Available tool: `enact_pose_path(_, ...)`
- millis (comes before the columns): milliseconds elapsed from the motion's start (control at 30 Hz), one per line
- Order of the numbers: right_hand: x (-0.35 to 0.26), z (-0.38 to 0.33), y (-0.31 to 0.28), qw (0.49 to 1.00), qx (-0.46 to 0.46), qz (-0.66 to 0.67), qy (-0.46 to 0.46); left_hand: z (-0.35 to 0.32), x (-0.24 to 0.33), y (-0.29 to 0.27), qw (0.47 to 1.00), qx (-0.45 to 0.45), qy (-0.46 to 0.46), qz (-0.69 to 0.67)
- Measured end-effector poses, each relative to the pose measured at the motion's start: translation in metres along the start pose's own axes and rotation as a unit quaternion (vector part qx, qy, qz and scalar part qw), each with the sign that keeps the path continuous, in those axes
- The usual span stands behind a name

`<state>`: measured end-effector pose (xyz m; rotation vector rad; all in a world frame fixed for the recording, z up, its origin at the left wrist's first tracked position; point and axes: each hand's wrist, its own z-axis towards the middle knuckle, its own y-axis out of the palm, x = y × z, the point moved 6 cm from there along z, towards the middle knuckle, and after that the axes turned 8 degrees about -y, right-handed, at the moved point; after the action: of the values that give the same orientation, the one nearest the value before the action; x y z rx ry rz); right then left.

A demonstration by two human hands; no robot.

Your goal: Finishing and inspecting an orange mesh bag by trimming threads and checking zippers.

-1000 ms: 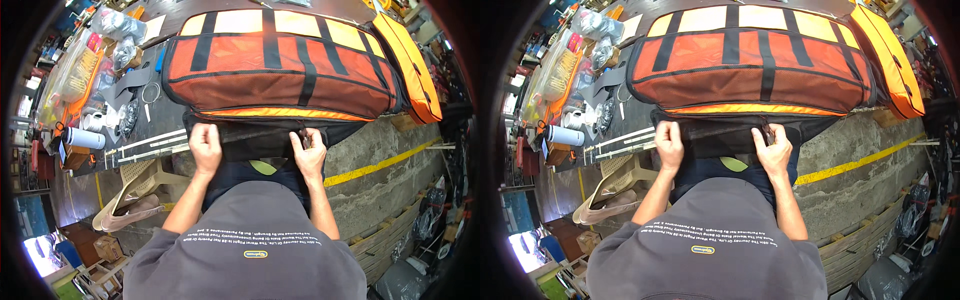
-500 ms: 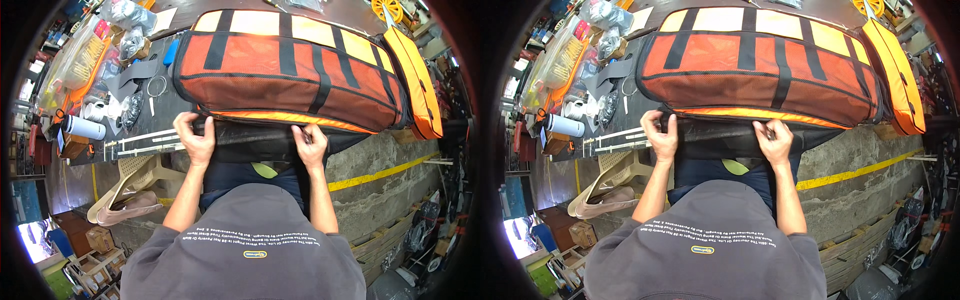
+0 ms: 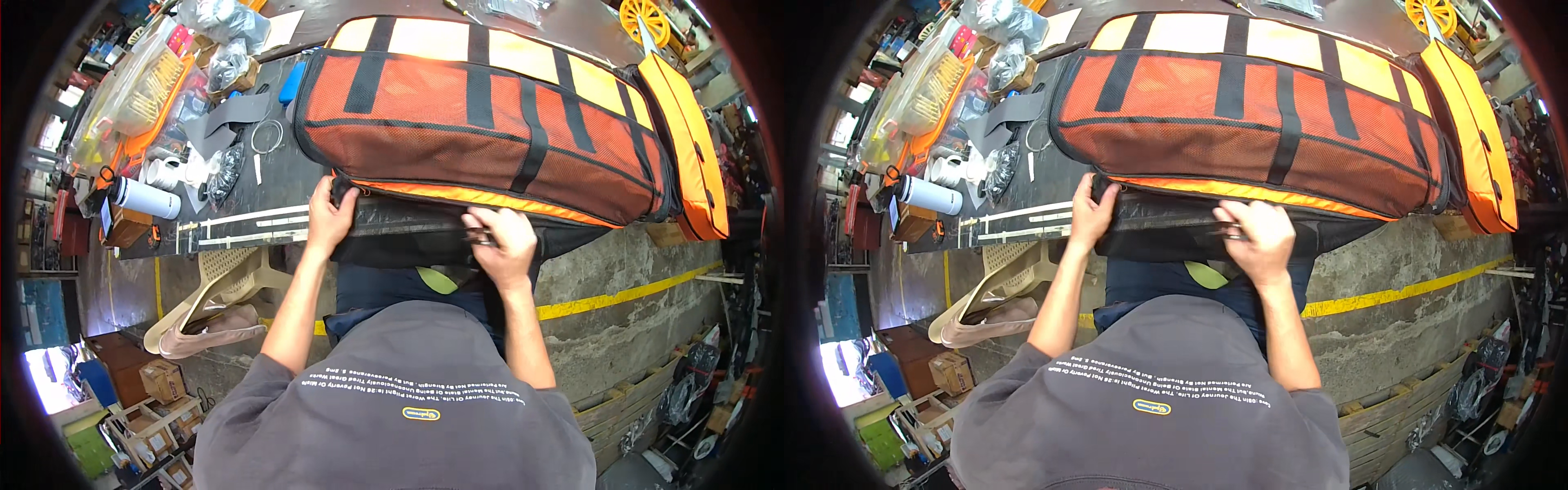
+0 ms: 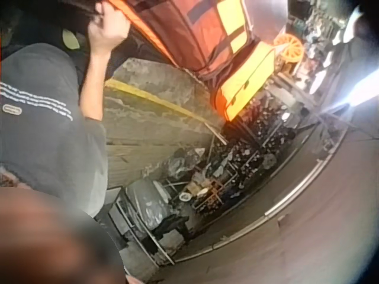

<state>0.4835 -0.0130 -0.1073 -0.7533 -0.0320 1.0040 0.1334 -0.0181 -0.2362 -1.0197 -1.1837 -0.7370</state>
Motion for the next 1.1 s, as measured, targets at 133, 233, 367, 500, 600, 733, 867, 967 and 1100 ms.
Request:
enact_pose_path(133, -0.01, 0.026, 0.043, 0.994, -0.076, -0.045, -0.061, -0.037, 0.061, 0.015, 0.901, 0.265, 0.207, 0.274)
enact_pose_path(233, 0.006, 0.039, 0.056, 0.993, -0.097, -0.048, -0.054, -0.056, 0.072, 0.012, 0.884, 0.262, 0.277, 0.272)
enact_pose_path(367, 0.028, 0.058, 0.064, 0.993, -0.115, -0.012, 0.001, -0.041, 0.09, 0.016, 0.922, 0.183, 0.288, 0.184)
enact_pose_path(500, 0.062, 0.089, 0.087, 0.99, -0.139, 0.004, 0.021, -0.004, 0.086, 0.031, 0.927, 0.135, 0.29, 0.197)
enact_pose_path(600, 0.078, 0.101, 0.101, 0.991, -0.131, 0.0, 0.018, 0.017, 0.072, 0.046, 0.922, 0.121, 0.29, 0.227)
enact_pose_path(733, 0.09, 0.09, 0.07, 0.989, -0.101, 0.085, 0.069, 0.008, 0.118, 0.067, 0.899, 0.139, 0.335, 0.246)
enact_pose_path(867, 0.124, 0.04, -0.012, 0.977, 0.024, 0.019, 0.209, -0.009, 0.153, 0.111, 0.913, -0.016, 0.386, 0.13)
enact_pose_path(967, 0.139, 0.01, -0.047, 0.975, -0.002, -0.048, 0.216, -0.021, 0.152, 0.163, 0.894, -0.068, 0.426, 0.119)
enact_pose_path(1100, 0.138, 0.002, -0.057, 0.967, -0.084, -0.232, 0.063, -0.017, 0.148, 0.216, 0.906, -0.088, 0.385, 0.155)
